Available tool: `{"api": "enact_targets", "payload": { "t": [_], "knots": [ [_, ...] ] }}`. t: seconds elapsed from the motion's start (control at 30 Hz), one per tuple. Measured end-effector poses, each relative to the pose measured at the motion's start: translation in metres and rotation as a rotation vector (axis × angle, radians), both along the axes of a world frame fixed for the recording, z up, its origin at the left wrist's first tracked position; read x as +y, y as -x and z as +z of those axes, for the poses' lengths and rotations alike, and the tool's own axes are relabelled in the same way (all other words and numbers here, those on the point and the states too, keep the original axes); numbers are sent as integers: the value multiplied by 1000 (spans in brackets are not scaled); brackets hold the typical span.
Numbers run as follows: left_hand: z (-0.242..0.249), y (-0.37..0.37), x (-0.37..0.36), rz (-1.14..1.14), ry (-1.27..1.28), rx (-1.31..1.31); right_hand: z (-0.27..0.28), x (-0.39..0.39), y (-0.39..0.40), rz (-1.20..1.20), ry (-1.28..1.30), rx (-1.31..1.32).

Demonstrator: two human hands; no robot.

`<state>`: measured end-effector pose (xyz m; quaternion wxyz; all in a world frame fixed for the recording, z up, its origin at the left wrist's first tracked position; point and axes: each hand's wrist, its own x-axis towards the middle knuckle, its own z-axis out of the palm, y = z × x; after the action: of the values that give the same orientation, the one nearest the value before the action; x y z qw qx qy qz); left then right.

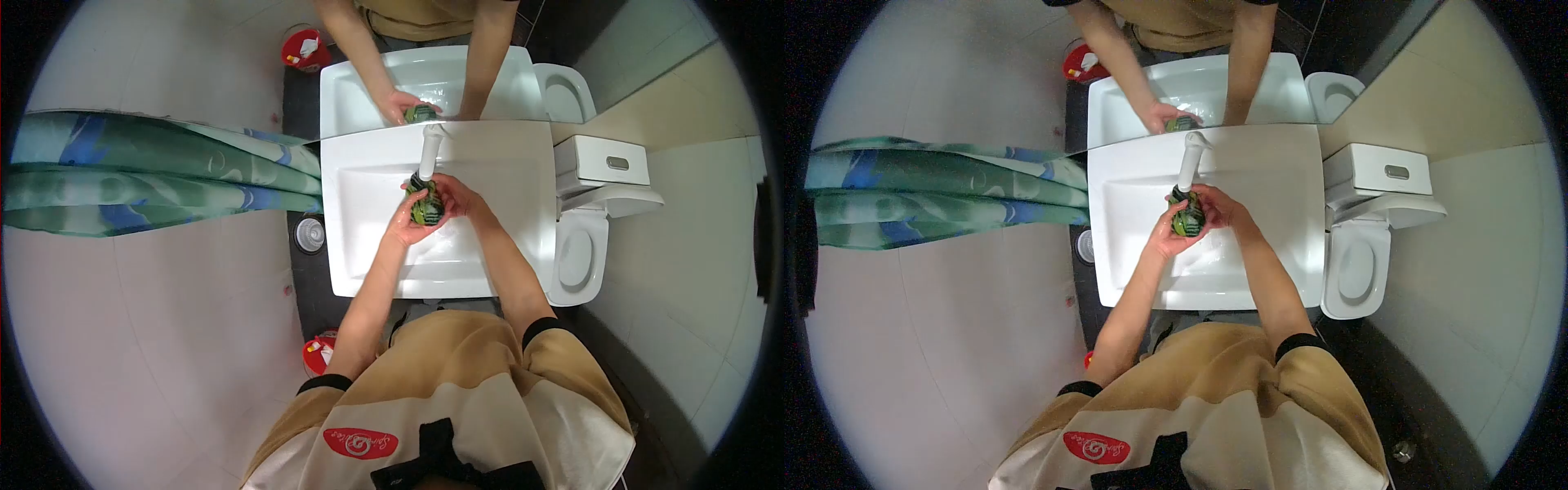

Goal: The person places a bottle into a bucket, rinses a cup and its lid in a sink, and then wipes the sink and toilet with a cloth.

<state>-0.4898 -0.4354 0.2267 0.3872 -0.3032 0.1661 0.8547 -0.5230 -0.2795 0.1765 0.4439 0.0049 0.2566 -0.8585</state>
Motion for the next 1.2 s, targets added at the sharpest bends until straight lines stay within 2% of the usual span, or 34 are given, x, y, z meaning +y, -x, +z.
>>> {"api": "enact_targets", "payload": {
  "t": [0.03, 0.07, 0.17, 0.2, 0.3, 0.33, 0.43, 0.53, 0.63, 0.73, 0.83, 0.93, 1.03, 1.13, 1.2],
  "knots": [
    [-2, -1, 3, 64, -50, -38, -8, -7, 0, 1, 182, -41],
    [-2, -1, 9, 118, -194, -196, -4, -12, -2, 32, 309, 2],
    [-17, -7, 9, 136, -275, -150, -50, -32, 5, -141, 207, -172],
    [-5, -6, 12, 124, -69, -159, -59, -37, 8, -170, 228, -194],
    [-18, 3, 1, -126, 44, -128, -70, -37, 29, -34, 162, -20],
    [-12, 4, -1, -203, 133, -80, -6, -30, 20, -35, -155, -5],
    [-29, -7, -8, -334, 309, 35, -26, -34, 22, 104, -392, 134],
    [-45, -10, -9, -526, 568, 323, 28, -37, 15, 81, -752, 78],
    [-59, -20, 0, -552, 1025, 794, -28, -44, 19, 53, -822, 225],
    [-75, -30, 5, -540, 1478, 1273, -41, -45, 16, -60, -1033, 473],
    [-101, -28, 0, -951, 1647, 1301, -6, -47, 4, -35, -1139, 399],
    [-77, -37, -5, -958, 1568, 1231, -27, -58, -4, -70, -1236, 426],
    [-70, -44, -11, -892, 1622, 1229, -39, -66, -12, -139, -1270, 394],
    [-56, -44, -5, -883, 1670, 1144, -52, -66, -11, -261, -1218, 279],
    [-63, -42, -9, -703, 1673, 1121, -40, -69, -4, -268, -988, 312]
  ]
}}
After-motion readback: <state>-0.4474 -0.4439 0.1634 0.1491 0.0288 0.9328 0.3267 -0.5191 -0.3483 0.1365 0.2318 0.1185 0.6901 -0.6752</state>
